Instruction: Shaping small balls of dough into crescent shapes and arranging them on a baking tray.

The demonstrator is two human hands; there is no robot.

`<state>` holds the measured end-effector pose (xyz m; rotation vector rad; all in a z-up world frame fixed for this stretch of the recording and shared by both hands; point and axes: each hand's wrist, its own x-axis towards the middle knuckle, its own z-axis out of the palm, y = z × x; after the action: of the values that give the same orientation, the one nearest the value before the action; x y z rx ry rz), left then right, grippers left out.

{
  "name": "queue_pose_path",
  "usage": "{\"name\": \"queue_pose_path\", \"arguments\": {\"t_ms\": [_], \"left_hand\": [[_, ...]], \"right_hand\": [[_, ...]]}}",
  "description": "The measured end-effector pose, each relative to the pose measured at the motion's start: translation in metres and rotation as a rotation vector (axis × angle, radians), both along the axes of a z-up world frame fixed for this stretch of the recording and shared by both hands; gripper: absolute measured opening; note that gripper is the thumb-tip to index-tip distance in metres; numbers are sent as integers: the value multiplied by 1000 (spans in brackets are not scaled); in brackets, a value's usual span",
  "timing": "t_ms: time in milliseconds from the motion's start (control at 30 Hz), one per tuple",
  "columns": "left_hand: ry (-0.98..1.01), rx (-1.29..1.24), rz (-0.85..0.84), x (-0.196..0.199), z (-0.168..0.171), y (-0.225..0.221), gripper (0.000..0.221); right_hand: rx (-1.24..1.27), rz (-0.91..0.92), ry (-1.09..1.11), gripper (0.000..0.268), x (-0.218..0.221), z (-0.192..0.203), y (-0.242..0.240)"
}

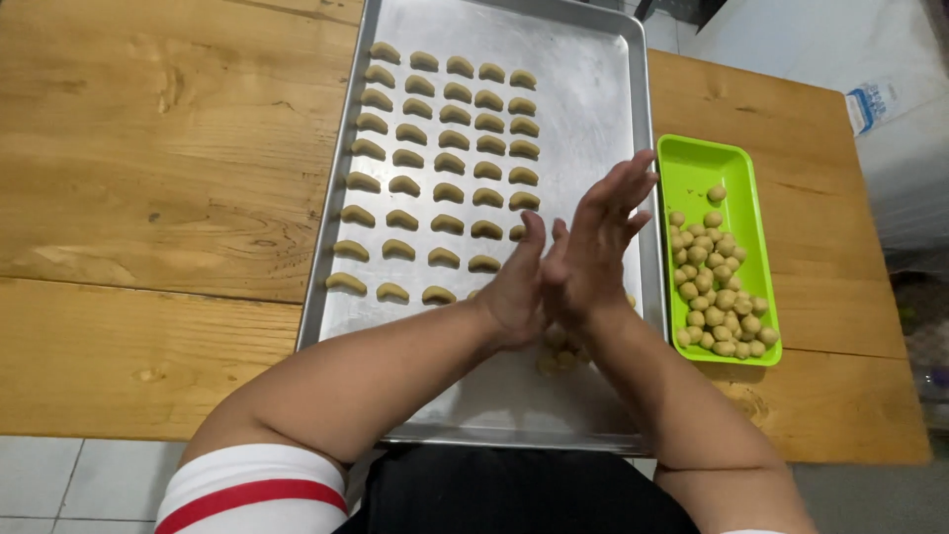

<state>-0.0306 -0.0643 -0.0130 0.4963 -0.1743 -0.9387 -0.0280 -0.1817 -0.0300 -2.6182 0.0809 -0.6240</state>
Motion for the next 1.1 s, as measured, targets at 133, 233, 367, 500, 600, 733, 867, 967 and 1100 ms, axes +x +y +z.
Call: {"name": "queue_pose_path", "arguments": {"t_ms": [133, 233, 367, 500, 600, 733, 867, 967, 1100], "left_hand": [[-593, -765, 679, 5, -76, -48, 153], [-377, -479, 398, 12, -20, -13, 131], [-50, -82, -13, 7, 44, 8, 108], [5, -134, -15, 3, 68, 16, 109], [45, -192, -6, 2, 69, 16, 113], [410, -481, -31, 21, -46, -11, 95], [170, -135, -86, 6, 5, 8, 105], [311, -279, -83, 12, -23, -6, 105], [73, -35, -106, 16, 69, 24, 114]], "right_hand": [[-42, 18, 78, 95, -4, -29, 1], [-98, 34, 182, 87, -8, -24, 10], [-180, 166, 31, 123, -29, -17, 19], [-109, 89, 46, 115, -4, -35, -8], [-152, 19, -72, 101, -7, 8, 17], [-188, 436, -129, 160, -24, -40, 9], [-104, 26, -18, 102, -4, -4, 11], [-160, 211, -84, 115, -30, -14, 23], [-136, 56, 17, 105, -4, -46, -17]]}}
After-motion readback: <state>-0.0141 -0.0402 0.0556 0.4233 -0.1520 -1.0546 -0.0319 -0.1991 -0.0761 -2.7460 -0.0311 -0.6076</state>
